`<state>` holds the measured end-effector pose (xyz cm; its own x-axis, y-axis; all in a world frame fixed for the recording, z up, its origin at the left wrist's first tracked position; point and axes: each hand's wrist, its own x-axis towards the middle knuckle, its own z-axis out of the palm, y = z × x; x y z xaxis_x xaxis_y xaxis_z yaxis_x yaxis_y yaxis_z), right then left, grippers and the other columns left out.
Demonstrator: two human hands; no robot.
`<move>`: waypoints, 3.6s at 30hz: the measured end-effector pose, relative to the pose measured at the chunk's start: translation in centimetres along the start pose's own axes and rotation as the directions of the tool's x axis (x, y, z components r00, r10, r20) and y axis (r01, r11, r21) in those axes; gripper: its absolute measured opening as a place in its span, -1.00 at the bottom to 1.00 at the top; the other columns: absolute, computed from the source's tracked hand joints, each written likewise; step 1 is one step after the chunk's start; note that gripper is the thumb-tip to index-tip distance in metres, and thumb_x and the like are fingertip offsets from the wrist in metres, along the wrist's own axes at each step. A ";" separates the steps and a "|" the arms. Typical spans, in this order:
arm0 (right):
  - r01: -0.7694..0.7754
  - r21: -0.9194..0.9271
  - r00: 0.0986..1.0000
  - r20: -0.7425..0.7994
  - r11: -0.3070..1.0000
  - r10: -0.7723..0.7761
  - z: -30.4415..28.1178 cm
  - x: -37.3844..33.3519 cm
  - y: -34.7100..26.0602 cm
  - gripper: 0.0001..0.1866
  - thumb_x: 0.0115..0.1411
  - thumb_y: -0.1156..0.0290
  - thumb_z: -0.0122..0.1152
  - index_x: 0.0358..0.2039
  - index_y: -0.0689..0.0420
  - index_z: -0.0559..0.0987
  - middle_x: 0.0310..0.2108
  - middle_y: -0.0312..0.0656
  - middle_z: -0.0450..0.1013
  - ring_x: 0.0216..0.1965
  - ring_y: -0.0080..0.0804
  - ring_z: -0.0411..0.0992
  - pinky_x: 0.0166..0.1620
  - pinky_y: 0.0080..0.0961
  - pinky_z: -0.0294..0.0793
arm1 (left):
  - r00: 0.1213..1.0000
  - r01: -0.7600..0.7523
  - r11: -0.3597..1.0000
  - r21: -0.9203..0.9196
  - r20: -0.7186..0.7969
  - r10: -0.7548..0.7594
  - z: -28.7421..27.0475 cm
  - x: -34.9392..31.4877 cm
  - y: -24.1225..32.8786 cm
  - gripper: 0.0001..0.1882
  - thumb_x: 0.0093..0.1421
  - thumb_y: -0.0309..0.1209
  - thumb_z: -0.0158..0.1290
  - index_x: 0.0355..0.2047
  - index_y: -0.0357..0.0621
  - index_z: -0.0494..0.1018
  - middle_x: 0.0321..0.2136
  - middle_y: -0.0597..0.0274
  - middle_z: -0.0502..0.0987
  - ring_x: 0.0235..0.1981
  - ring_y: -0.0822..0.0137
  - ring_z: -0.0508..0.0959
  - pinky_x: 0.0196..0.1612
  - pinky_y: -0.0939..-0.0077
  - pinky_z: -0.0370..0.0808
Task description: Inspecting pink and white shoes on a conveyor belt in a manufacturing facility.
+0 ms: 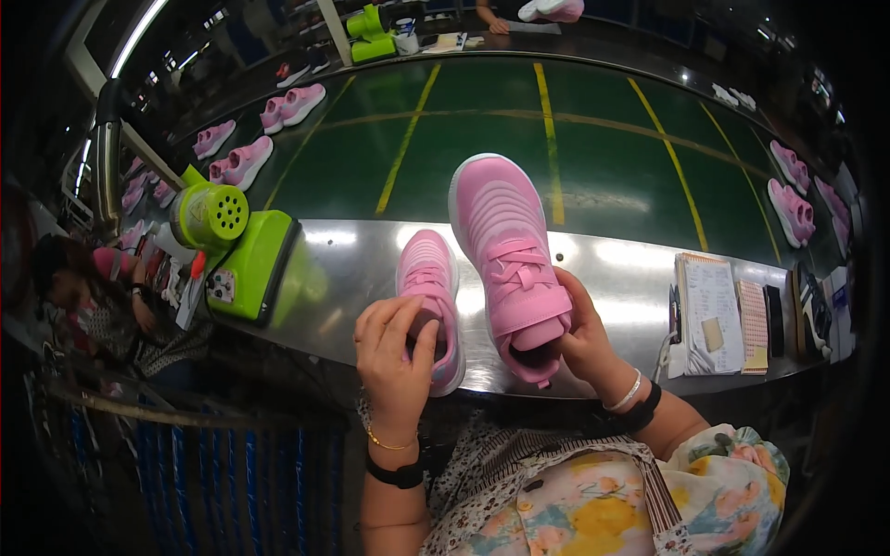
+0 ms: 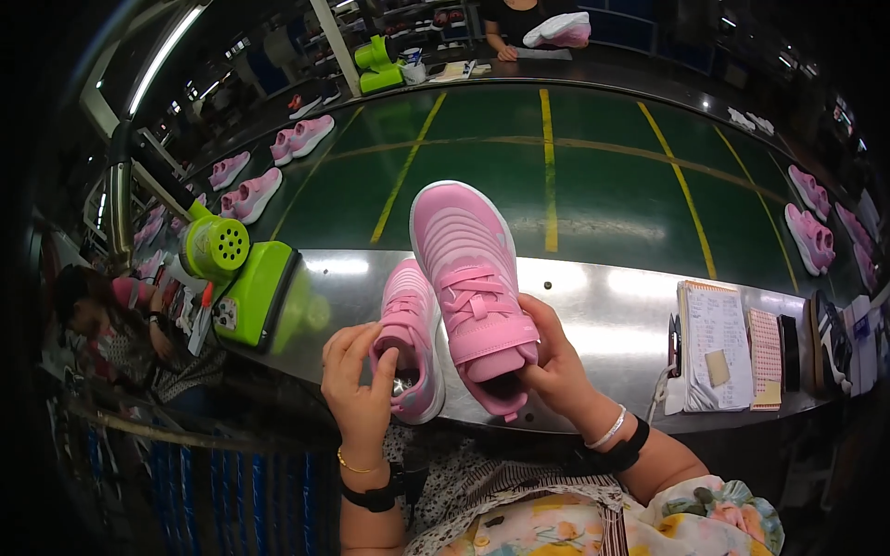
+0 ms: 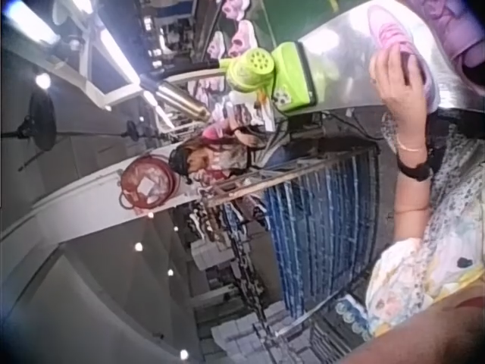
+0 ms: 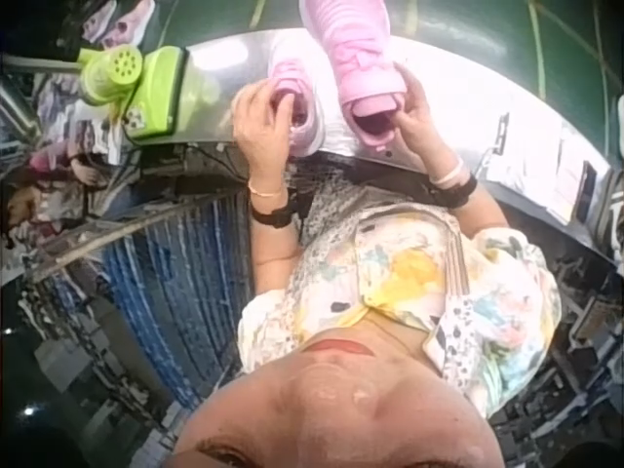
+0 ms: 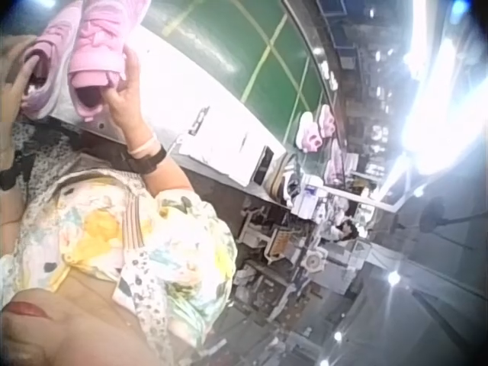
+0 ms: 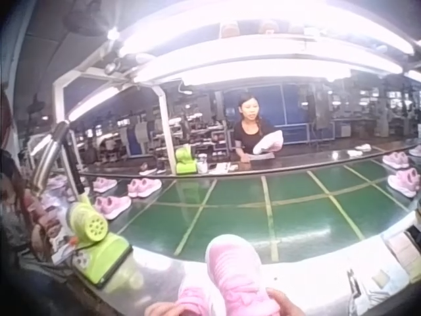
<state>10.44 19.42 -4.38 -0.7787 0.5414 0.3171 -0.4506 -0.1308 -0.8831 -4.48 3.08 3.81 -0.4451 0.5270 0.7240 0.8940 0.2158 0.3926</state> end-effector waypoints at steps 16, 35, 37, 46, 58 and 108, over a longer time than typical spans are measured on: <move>0.323 -0.604 0.939 0.105 0.728 -0.329 0.9 0.0 -2.0 -0.25 -0.26 0.59 0.13 0.09 -0.04 0.35 0.15 0.07 0.03 0.18 0.03 0.06 0.19 -0.22 0.07 | 0.956 -0.277 0.954 0.115 -0.066 0.285 1.6 1.5 2.7 -0.86 -0.10 -0.55 0.19 -0.46 -0.22 0.50 -0.52 0.18 0.50 -0.44 0.20 0.51 -0.34 0.38 0.44; -0.035 -0.064 0.992 -0.125 0.997 0.026 -0.1 0.1 -0.4 -0.34 -0.05 0.59 0.07 0.14 0.14 0.22 0.12 -0.06 0.15 0.17 -0.28 0.14 0.19 -0.39 0.10 | 0.980 0.190 0.980 0.056 -0.072 -0.186 0.0 0.5 -1.2 -0.85 0.02 -0.54 0.08 -0.36 -0.29 0.44 -0.42 0.13 0.51 -0.38 0.23 0.51 -0.28 0.42 0.43; -0.066 0.144 0.990 -0.111 0.987 0.083 0.3 0.0 -2.2 -0.36 0.09 0.57 0.07 0.19 0.15 0.12 0.09 -0.13 0.23 0.12 -0.40 0.21 0.17 -0.45 0.14 | 0.973 0.227 0.972 0.054 0.017 -0.229 -0.3 0.1 -2.0 -0.76 0.04 -0.50 0.09 -0.25 -0.29 0.43 -0.34 0.10 0.51 -0.33 0.23 0.52 -0.24 0.41 0.43; -0.151 0.354 0.968 -0.135 0.923 0.211 -0.1 -0.2 -0.9 -0.32 0.04 0.53 0.02 0.21 0.14 0.09 0.08 -0.15 0.22 0.09 -0.41 0.23 0.12 -0.47 0.22 | 0.614 0.780 0.517 -0.352 0.587 -0.527 0.0 -4.3 -8.0 -0.46 0.03 -0.50 0.01 0.07 -0.31 0.26 -0.19 0.12 0.49 -0.19 0.27 0.49 -0.11 0.47 0.41; -0.327 0.591 0.930 0.061 0.737 0.364 -0.4 0.0 -0.8 -0.31 0.05 0.43 0.02 0.21 0.11 0.05 0.09 -0.17 0.20 0.06 -0.38 0.25 0.11 -0.44 0.26 | 0.602 0.547 -0.392 -0.740 0.673 -0.430 2.5 -6.6 -4.5 -0.51 0.24 -0.34 -0.17 0.14 -0.32 0.12 0.03 0.08 0.32 0.04 0.20 0.35 0.10 0.32 0.29; -0.406 -0.365 0.905 -0.037 0.838 0.423 -4.0 2.6 -2.0 -0.42 0.25 0.18 -0.03 0.23 0.10 0.14 0.07 -0.05 0.27 0.06 -0.39 0.25 0.09 -0.51 0.21 | 0.571 0.792 0.063 -0.607 0.702 -0.425 1.3 -3.3 -6.2 -0.49 0.25 -0.42 -0.11 0.17 -0.37 0.11 0.02 0.08 0.35 0.00 0.35 0.38 0.04 0.52 0.32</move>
<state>11.08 24.40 -3.18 -0.8795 0.4654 -0.0993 0.0982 -0.0266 -0.9948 -8.48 1.09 -1.71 -0.5985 0.7867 -0.1513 -0.3271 -0.0676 0.9426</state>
